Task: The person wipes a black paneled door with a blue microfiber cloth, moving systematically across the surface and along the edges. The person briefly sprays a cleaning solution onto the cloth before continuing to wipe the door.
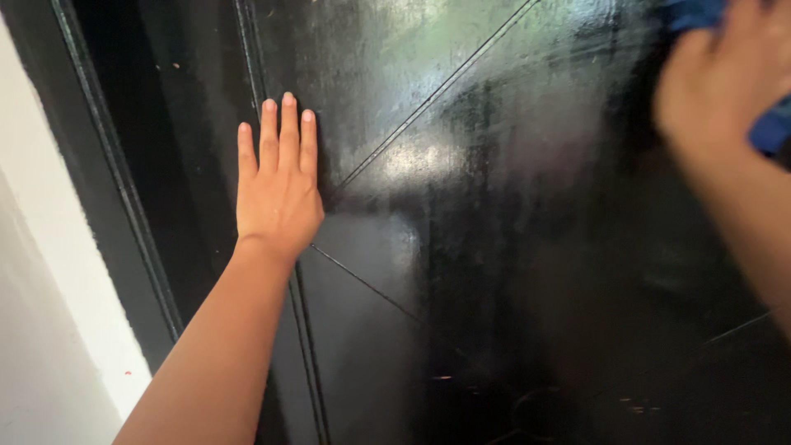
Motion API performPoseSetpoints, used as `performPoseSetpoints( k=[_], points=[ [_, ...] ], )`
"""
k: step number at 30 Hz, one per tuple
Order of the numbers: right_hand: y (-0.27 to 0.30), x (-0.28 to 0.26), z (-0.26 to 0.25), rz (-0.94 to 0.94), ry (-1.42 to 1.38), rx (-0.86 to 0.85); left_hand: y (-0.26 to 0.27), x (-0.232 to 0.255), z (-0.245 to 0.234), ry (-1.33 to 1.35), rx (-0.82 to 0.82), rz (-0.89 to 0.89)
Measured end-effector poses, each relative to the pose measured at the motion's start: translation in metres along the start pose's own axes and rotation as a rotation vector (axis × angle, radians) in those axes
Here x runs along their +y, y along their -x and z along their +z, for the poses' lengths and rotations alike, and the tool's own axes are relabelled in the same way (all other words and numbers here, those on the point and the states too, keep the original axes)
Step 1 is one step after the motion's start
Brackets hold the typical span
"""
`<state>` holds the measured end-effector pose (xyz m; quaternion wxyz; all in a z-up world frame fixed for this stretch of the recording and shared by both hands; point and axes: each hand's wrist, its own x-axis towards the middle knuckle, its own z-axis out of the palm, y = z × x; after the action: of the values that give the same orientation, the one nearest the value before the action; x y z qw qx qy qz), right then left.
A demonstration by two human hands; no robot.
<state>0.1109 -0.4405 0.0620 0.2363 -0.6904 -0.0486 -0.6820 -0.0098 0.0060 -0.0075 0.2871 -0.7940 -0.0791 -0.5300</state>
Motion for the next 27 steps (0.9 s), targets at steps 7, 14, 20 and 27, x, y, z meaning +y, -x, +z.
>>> performPoseSetpoints(
  k=[7, 14, 20, 27],
  points=[
    [0.050, -0.109, 0.012, -0.352, -0.077, -0.117, 0.014, -0.012, 0.012, 0.002, -0.051, -0.024],
    [0.108, -0.186, 0.017, -0.611, -0.116, -0.225, 0.022, -0.015, 0.026, -0.032, 0.002, -0.030],
    [0.127, -0.205, 0.013, -0.708, -0.185, -0.271, 0.027, -0.023, 0.020, 0.114, -0.053, -0.065],
    [0.111, -0.183, 0.009, -0.715, -0.075, -0.293, 0.027, -0.018, 0.012, 0.139, -0.069, -0.076]
  ],
)
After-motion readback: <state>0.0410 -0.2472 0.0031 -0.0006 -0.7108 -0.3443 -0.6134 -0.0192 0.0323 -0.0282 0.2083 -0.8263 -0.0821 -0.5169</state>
